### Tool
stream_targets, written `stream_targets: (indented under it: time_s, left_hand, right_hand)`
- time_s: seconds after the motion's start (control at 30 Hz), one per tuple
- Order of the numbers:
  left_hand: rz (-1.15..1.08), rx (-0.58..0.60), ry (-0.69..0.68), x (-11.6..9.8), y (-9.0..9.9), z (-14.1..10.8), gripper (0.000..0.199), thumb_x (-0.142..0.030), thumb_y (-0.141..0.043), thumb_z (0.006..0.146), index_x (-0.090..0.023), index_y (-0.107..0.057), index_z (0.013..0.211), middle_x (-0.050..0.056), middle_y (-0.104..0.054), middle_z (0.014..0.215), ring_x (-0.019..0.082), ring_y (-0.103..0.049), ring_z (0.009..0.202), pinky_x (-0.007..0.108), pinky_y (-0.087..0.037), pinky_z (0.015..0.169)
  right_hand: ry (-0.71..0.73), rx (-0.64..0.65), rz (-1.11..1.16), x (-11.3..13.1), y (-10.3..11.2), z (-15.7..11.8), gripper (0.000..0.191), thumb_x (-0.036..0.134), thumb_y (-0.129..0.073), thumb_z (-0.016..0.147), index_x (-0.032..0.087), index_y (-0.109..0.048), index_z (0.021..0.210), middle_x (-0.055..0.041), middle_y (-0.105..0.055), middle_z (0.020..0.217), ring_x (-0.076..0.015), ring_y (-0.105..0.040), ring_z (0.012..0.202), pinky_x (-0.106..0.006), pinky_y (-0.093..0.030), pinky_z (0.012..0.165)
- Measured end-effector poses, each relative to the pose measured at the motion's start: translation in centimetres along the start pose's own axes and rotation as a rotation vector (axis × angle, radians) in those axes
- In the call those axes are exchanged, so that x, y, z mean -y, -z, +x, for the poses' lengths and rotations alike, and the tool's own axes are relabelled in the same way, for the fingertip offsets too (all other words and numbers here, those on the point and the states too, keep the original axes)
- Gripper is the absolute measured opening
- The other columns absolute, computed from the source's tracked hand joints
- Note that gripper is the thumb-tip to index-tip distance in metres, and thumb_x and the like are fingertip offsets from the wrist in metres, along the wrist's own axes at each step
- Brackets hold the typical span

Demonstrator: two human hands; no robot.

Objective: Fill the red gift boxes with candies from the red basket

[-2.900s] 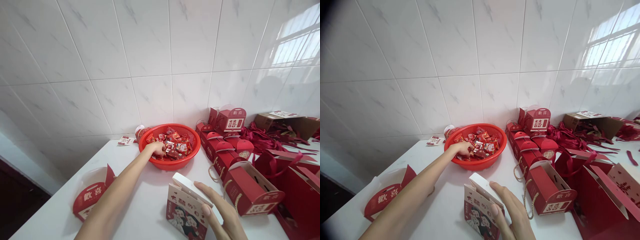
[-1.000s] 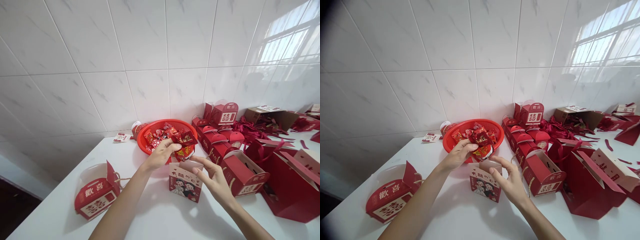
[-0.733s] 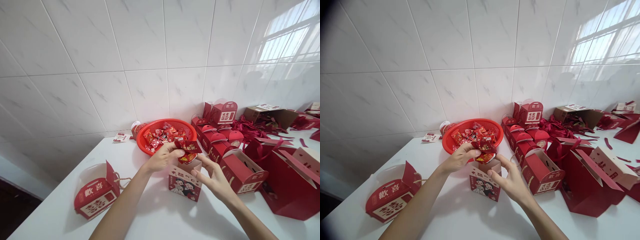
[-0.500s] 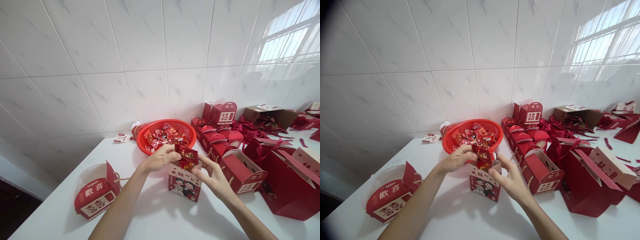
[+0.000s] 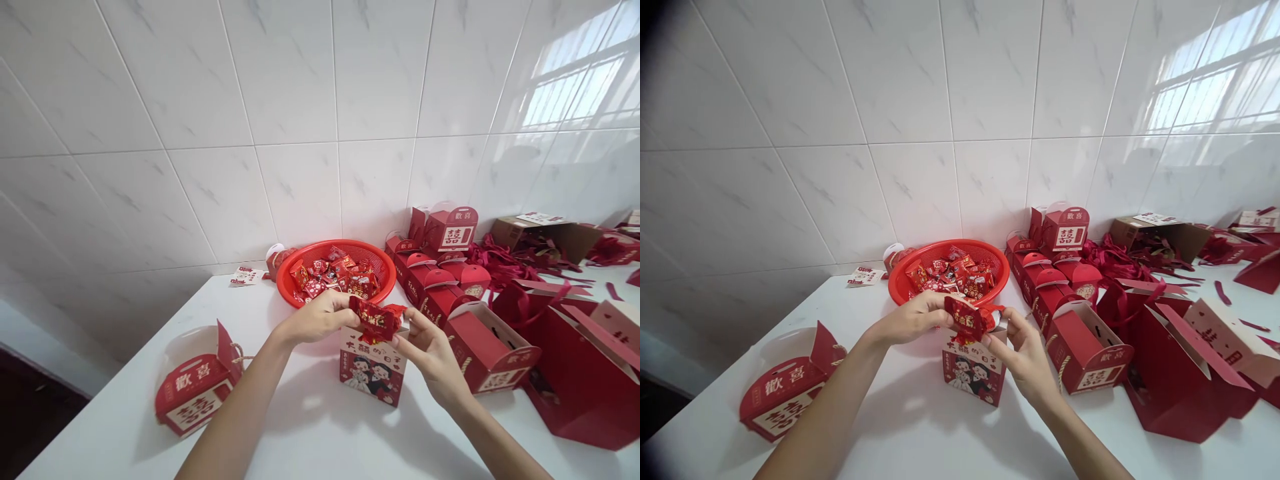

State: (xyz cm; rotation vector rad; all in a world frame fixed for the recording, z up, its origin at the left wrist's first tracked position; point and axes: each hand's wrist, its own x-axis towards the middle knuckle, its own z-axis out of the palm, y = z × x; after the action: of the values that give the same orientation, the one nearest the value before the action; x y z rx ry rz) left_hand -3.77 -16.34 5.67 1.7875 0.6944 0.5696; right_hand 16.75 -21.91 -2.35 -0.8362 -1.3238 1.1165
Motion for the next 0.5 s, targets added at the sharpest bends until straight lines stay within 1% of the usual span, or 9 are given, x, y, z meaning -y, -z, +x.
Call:
stream_targets:
  time_s: [0.03,0.07,0.1,0.17,0.23,0.3,0.4,0.5]
  left_hand:
    - [-0.009,0.013,-0.003,-0.1,0.0,0.0,0.014,-0.026,-0.056,0.073,-0.016,-0.057,0.063,0.0,-0.059,0.07,0.013,-0.052,0.071,0.025,-0.045,0.071]
    - [-0.008,0.017,-0.003,-0.1,0.0,0.0,0.015,-0.026,-0.056,0.073,-0.016,-0.056,0.062,0.0,-0.058,0.07,0.013,-0.051,0.071,0.025,-0.044,0.071]
    - [-0.001,0.013,0.003,-0.1,0.1,0.0,0.015,-0.027,-0.056,0.073,-0.016,-0.054,0.062,-0.001,-0.055,0.068,0.012,-0.048,0.068,0.024,-0.042,0.068]
    - [0.016,0.0,0.019,0.1,0.4,0.0,0.017,-0.028,-0.057,0.072,-0.017,-0.051,0.061,-0.003,-0.047,0.062,0.01,-0.039,0.061,0.022,-0.035,0.059]
    - [0.008,-0.003,0.021,0.4,0.8,0.0,0.022,-0.031,-0.058,0.071,-0.018,-0.044,0.058,-0.005,-0.039,0.059,0.01,-0.031,0.057,0.022,-0.028,0.054]
    - [-0.007,0.016,0.017,0.7,1.1,0.0,0.027,-0.033,-0.058,0.069,-0.019,-0.039,0.056,-0.006,-0.036,0.058,0.01,-0.03,0.057,0.023,-0.026,0.054]
    - [0.025,0.042,0.022,0.8,1.3,0.0,0.026,-0.035,-0.058,0.069,-0.019,-0.041,0.057,-0.005,-0.038,0.059,0.01,-0.031,0.058,0.024,-0.026,0.055]
    - [0.074,0.028,0.033,0.8,1.3,0.0,0.025,-0.036,-0.056,0.069,-0.019,-0.042,0.058,-0.004,-0.038,0.061,0.011,-0.032,0.059,0.025,-0.027,0.056]
  right_hand:
    - [0.0,-0.004,0.015,0.0,-0.1,0.0,0.034,0.051,-0.077,0.082,0.023,-0.066,0.098,-0.0048,-0.073,0.093,-0.0185,-0.066,0.071,-0.032,-0.055,0.069]
    - [0.0,-0.008,0.027,0.0,-0.2,0.1,0.034,0.051,-0.077,0.081,0.023,-0.066,0.096,-0.0047,-0.072,0.092,-0.0187,-0.065,0.072,-0.032,-0.055,0.069]
    - [0.002,-0.017,0.033,0.0,-0.2,0.1,0.034,0.051,-0.078,0.081,0.023,-0.066,0.094,-0.0046,-0.071,0.09,-0.019,-0.064,0.073,-0.032,-0.054,0.069]
    - [0.008,-0.047,0.03,-0.1,-0.2,0.1,0.032,0.05,-0.079,0.08,0.022,-0.067,0.092,-0.0037,-0.069,0.087,-0.0191,-0.062,0.076,-0.031,-0.053,0.071]
    - [0.02,-0.088,0.01,-0.3,-0.2,0.0,0.028,0.046,-0.079,0.08,0.021,-0.067,0.087,-0.0019,-0.066,0.081,-0.0179,-0.059,0.076,-0.029,-0.051,0.071]
    - [0.037,-0.129,-0.02,-0.5,-0.2,0.0,0.024,0.042,-0.077,0.081,0.021,-0.065,0.081,0.0002,-0.062,0.076,-0.0161,-0.055,0.073,-0.027,-0.048,0.069]
    - [0.065,-0.191,-0.074,-0.4,-0.4,0.0,0.019,0.034,-0.074,0.08,0.021,-0.062,0.075,0.0023,-0.058,0.071,-0.0139,-0.05,0.069,-0.025,-0.044,0.067]
    - [0.079,-0.233,-0.137,0.1,-0.7,0.0,0.011,0.029,-0.07,0.078,0.02,-0.064,0.076,0.0014,-0.061,0.071,-0.0139,-0.05,0.067,-0.025,-0.042,0.063]
